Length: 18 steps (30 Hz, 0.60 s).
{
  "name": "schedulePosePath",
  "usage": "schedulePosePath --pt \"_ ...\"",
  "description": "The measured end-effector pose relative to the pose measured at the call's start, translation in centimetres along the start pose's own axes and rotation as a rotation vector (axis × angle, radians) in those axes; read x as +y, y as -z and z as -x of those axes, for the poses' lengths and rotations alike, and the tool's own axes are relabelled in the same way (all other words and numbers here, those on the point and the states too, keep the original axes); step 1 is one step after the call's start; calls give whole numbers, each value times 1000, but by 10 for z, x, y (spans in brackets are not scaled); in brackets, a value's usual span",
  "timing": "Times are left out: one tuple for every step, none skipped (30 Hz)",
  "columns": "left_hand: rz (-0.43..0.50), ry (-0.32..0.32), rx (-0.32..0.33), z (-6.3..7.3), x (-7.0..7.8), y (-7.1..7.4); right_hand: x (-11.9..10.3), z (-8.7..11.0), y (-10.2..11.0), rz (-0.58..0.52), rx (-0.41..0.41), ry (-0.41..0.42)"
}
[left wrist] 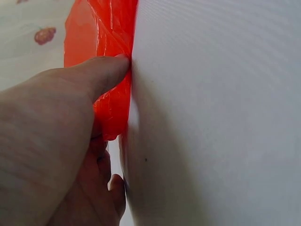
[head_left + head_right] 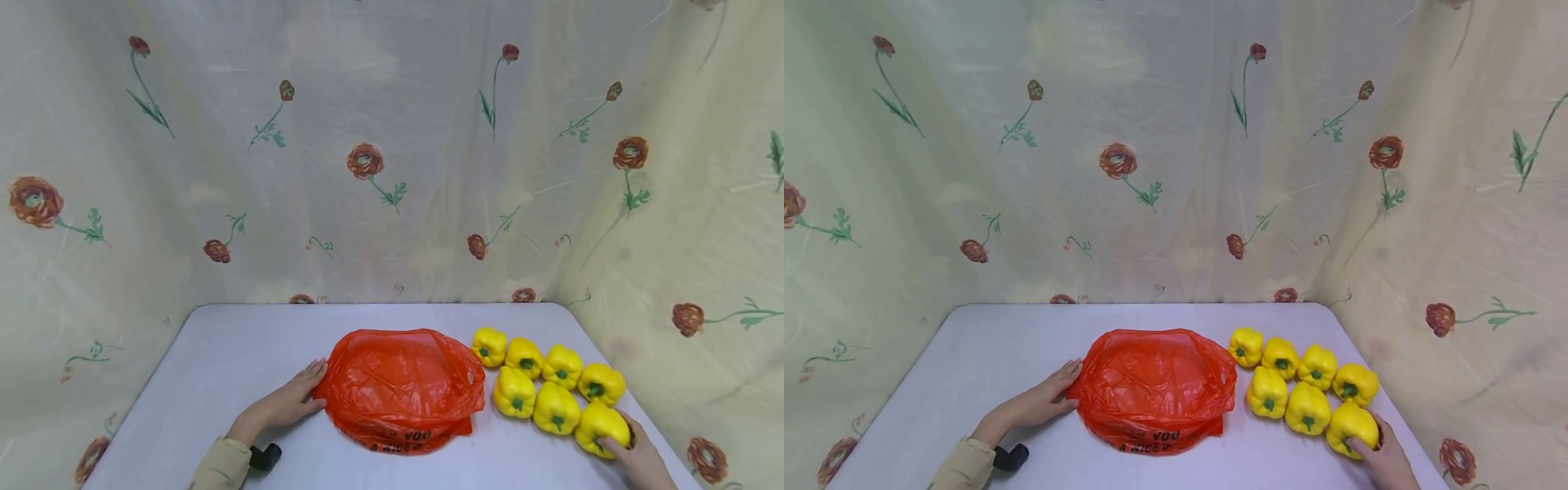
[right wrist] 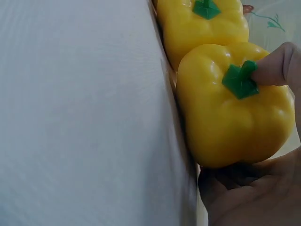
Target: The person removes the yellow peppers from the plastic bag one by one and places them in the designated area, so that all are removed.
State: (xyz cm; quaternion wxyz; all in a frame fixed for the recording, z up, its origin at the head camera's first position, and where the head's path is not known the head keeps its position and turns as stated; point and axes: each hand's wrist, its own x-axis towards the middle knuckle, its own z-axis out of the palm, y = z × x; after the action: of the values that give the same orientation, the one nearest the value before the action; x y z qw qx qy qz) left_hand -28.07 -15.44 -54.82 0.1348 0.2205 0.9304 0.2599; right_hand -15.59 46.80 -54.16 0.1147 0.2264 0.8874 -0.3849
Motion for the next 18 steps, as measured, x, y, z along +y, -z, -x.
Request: schedulePosePath --pt "-2 1 1 0 0 0 0 0 0 10 -2 -2" --pt "-2 -1 3 0 0 0 0 0 0 18 -4 -1" --pt "-5 0 1 0 0 0 0 -1 1 25 -5 -4" --pt "-4 -2 3 -1 0 0 0 -1 0 34 -6 -6" --pt "-1 -5 4 -1 0 0 1 -1 0 40 -8 -1" --pt "1 -9 6 -1 0 0 1 -1 1 42 -9 3" --pt "2 -11 7 -1 0 0 0 -1 1 50 -11 4" --pt "4 -13 7 -1 0 0 0 -1 1 59 -13 7" --pt "5 -16 7 -2 0 0 0 -1 1 68 -17 10" --pt "8 -18 7 -2 -1 0 -1 -1 1 76 -20 12" --pt "7 -18 7 -2 -1 -1 -1 -1 2 79 -24 12" --pt "7 -16 7 -2 -1 -1 -2 -1 1 78 -27 2" --pt "7 -14 6 -3 -1 -1 -2 0 1 76 -32 -8" --pt "7 -12 5 -3 -2 -1 -2 0 1 69 -38 -14" --pt "7 -8 4 -2 -2 -1 -3 0 0 56 -41 -25" --pt "5 -4 4 -2 -2 -1 -3 0 0 43 -43 -36" --pt "2 -2 3 -2 -2 -1 -4 0 -1 31 -46 -43" --pt "0 1 4 -2 -2 0 -5 0 -1 16 -47 -47"
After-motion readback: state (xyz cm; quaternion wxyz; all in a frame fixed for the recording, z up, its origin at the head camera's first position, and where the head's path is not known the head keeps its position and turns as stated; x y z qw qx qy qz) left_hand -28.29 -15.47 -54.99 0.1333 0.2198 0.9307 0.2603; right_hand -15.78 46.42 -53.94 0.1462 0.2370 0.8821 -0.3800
